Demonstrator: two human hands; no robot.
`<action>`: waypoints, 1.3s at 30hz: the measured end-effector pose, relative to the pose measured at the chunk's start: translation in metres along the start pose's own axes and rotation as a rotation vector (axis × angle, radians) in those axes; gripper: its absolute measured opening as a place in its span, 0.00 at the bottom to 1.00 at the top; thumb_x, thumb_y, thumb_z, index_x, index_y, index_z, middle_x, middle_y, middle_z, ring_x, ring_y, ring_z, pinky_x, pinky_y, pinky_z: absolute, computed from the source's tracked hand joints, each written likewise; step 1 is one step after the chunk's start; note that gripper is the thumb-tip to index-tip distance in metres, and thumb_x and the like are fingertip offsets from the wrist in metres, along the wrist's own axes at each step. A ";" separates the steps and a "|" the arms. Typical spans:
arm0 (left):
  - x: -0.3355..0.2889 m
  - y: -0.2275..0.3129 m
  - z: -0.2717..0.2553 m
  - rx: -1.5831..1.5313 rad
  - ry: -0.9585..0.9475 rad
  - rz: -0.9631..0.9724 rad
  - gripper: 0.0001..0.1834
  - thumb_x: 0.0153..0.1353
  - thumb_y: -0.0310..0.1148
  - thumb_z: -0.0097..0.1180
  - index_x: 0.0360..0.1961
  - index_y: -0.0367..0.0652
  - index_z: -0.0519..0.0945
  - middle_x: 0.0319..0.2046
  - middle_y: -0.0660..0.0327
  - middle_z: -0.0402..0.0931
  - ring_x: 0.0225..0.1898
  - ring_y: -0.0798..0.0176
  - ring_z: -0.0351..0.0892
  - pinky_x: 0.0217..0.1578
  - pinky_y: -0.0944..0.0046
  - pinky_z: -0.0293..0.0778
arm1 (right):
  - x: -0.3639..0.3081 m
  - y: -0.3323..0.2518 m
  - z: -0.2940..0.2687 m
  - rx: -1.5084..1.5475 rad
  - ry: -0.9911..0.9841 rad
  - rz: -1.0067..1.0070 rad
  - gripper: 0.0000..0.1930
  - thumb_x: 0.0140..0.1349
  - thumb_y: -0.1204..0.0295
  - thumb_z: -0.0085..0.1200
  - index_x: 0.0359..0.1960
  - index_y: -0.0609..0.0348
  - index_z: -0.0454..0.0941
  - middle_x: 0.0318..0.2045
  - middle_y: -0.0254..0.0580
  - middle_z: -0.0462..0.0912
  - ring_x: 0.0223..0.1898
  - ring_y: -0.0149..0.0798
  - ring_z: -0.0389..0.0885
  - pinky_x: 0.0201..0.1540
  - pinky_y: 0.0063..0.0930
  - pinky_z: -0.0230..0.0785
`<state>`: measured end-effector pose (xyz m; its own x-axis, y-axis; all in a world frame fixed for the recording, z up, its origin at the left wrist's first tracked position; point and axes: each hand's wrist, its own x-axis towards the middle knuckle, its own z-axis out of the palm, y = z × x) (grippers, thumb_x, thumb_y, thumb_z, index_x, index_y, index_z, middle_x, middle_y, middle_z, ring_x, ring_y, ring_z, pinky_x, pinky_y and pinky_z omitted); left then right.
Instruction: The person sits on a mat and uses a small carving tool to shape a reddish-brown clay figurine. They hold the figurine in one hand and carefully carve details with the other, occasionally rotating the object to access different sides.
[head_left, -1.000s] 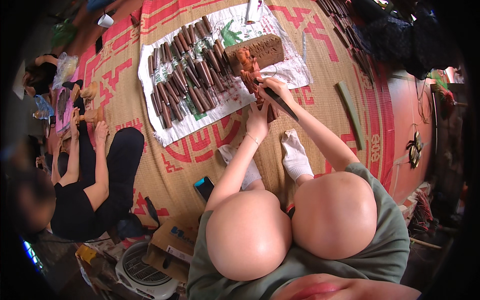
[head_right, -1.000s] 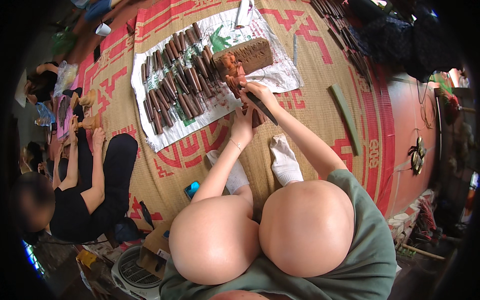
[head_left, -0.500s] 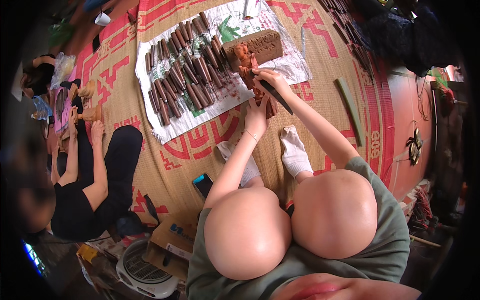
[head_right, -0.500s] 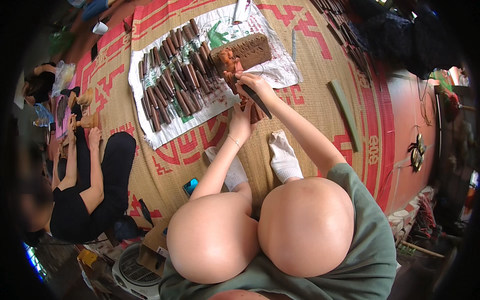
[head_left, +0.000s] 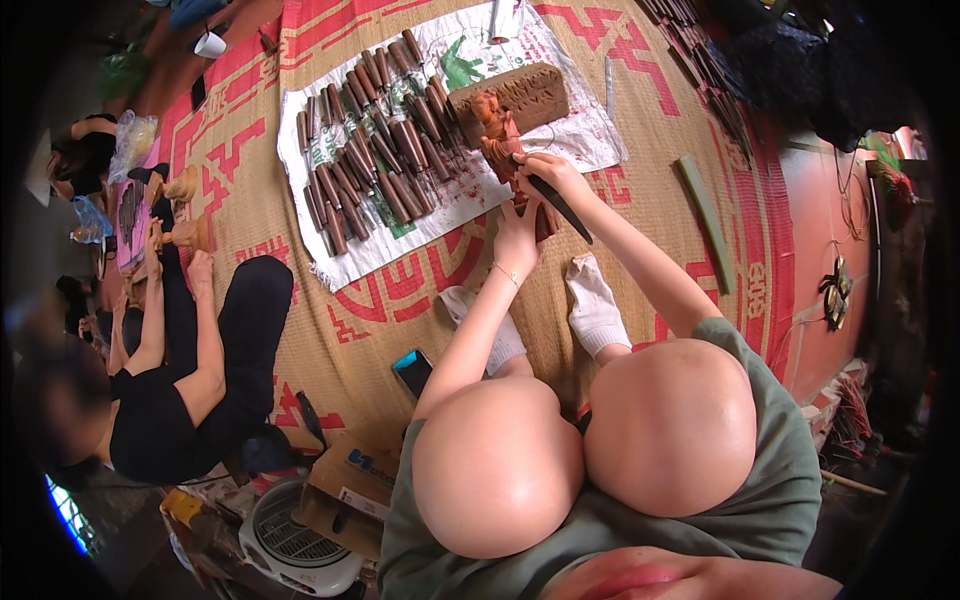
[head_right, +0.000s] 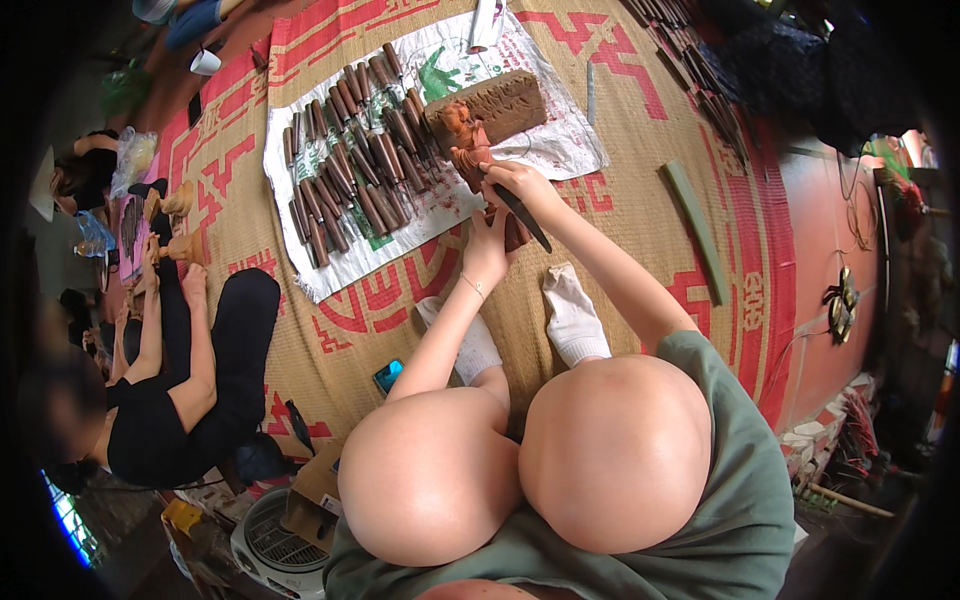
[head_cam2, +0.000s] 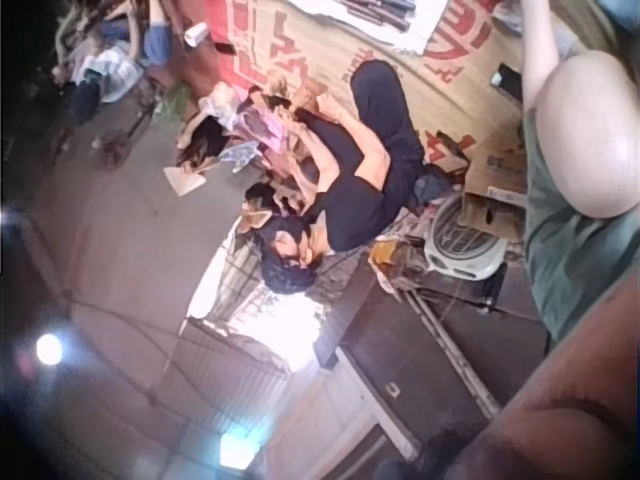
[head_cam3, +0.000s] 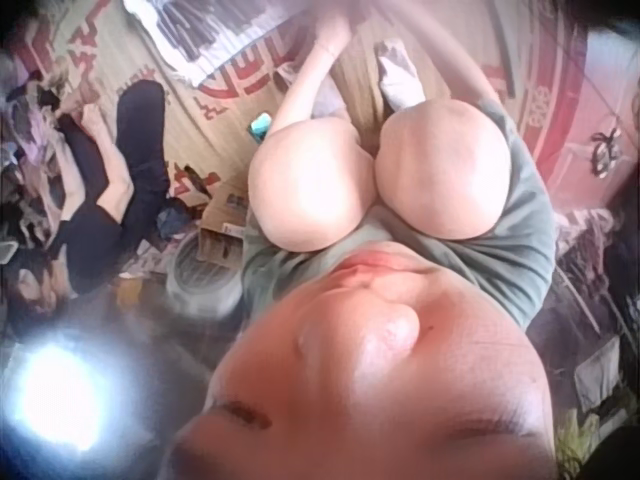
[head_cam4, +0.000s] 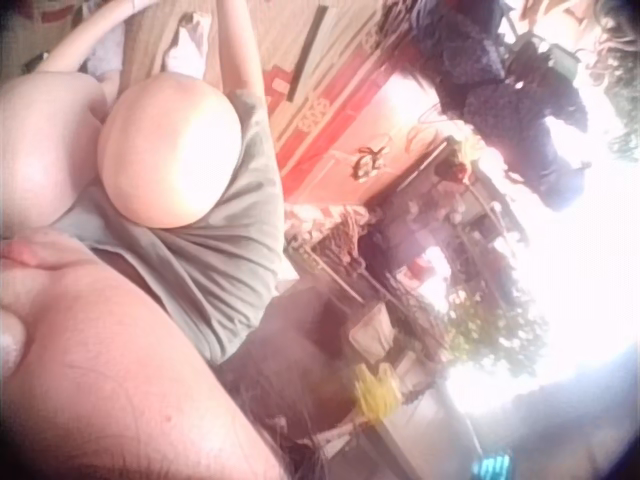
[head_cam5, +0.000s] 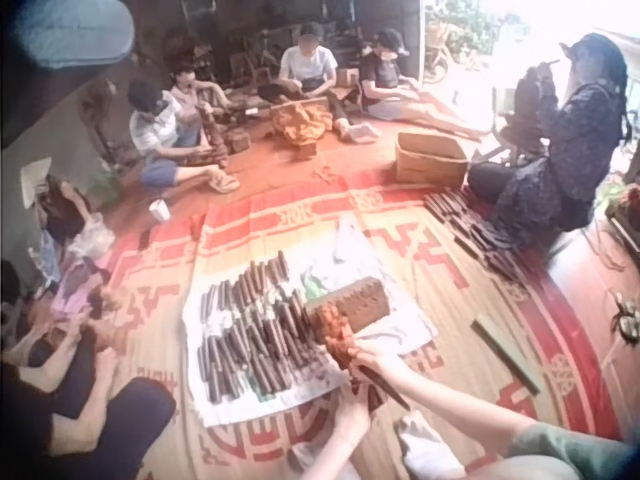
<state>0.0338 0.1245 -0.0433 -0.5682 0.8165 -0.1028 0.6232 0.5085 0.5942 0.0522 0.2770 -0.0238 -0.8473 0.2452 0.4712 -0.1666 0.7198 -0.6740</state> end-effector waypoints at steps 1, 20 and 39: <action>0.001 0.001 -0.002 0.004 0.006 0.001 0.44 0.42 0.24 0.66 0.62 0.50 0.60 0.46 0.44 0.60 0.46 0.37 0.70 0.40 0.50 0.76 | -0.001 0.004 -0.002 0.009 -0.041 0.043 0.05 0.52 0.76 0.58 0.27 0.61 0.74 0.30 0.46 0.78 0.32 0.49 0.80 0.34 0.36 0.73; -0.002 -0.006 0.003 -0.038 0.009 0.029 0.50 0.42 0.24 0.67 0.67 0.56 0.57 0.46 0.45 0.59 0.45 0.38 0.68 0.40 0.49 0.75 | 0.012 0.014 -0.002 0.000 0.046 0.013 0.10 0.56 0.71 0.60 0.38 0.61 0.79 0.34 0.49 0.83 0.31 0.50 0.83 0.34 0.33 0.76; 0.000 -0.004 0.006 0.031 0.029 0.009 0.50 0.42 0.25 0.67 0.68 0.60 0.56 0.47 0.44 0.59 0.44 0.37 0.70 0.37 0.49 0.77 | -0.013 0.007 0.000 0.493 0.164 0.518 0.07 0.60 0.76 0.56 0.27 0.68 0.76 0.32 0.42 0.85 0.29 0.24 0.76 0.30 0.21 0.71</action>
<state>0.0347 0.1239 -0.0500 -0.5775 0.8131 -0.0736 0.6449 0.5096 0.5696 0.0622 0.2783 -0.0349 -0.7987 0.5969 0.0759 -0.0056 0.1187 -0.9929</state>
